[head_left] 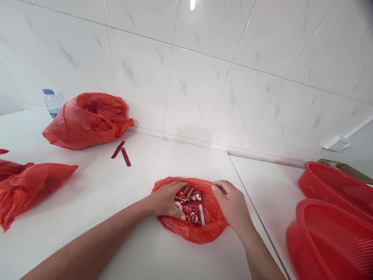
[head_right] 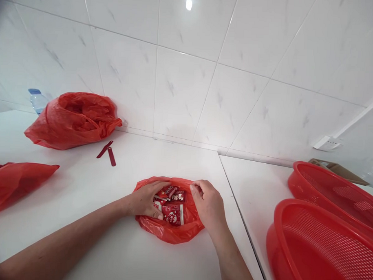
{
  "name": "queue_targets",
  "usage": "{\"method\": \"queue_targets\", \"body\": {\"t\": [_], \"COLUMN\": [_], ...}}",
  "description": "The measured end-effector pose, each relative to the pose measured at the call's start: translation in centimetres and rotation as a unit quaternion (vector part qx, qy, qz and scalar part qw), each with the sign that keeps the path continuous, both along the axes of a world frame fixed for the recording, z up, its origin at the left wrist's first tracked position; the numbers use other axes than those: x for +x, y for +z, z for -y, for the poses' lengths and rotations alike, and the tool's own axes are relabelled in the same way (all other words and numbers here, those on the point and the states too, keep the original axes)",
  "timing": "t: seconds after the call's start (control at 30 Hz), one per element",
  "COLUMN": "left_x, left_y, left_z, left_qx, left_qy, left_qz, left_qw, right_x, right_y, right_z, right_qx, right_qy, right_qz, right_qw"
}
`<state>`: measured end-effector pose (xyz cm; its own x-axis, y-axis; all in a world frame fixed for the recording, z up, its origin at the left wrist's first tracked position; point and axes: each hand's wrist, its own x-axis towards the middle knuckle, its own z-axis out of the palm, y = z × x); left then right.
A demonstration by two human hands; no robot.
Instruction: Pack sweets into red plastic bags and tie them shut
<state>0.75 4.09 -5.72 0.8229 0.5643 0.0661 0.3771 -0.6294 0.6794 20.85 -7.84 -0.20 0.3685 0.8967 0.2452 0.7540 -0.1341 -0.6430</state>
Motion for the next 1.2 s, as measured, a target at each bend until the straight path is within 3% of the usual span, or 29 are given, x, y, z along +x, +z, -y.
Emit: {"method": "queue_targets", "body": {"t": [0.1, 0.2, 0.33, 0.57, 0.87, 1.2], "left_x": [0.0, 0.2, 0.4, 0.4, 0.3, 0.5], "left_y": [0.3, 0.6, 0.8, 0.5, 1.0, 1.0], "left_z": [0.1, 0.2, -0.1, -0.1, 0.4, 0.8], "left_qx": [-0.013, -0.007, 0.017, 0.037, 0.036, 0.06], "left_qy": [0.0, 0.052, 0.123, 0.151, 0.145, 0.108], "left_qz": [0.046, 0.095, 0.113, 0.093, 0.089, 0.077], "left_qw": [0.999, 0.994, 0.986, 0.983, 0.985, 0.989], "right_x": [-0.9, -1.2, -0.9, -0.8, -0.7, -0.6], "right_y": [-1.4, -3.9, -5.9, -5.8, -5.5, -5.6], "right_z": [-0.8, -1.4, -1.5, -1.3, -0.9, -0.8], "right_qx": [-0.019, -0.034, -0.077, -0.112, -0.07, -0.063], "right_qy": [0.075, 0.122, 0.1, 0.062, 0.045, 0.055], "right_qz": [-0.047, -0.035, -0.053, -0.008, -0.108, -0.126], "right_qw": [0.996, 0.991, 0.991, 0.992, 0.991, 0.988]}}
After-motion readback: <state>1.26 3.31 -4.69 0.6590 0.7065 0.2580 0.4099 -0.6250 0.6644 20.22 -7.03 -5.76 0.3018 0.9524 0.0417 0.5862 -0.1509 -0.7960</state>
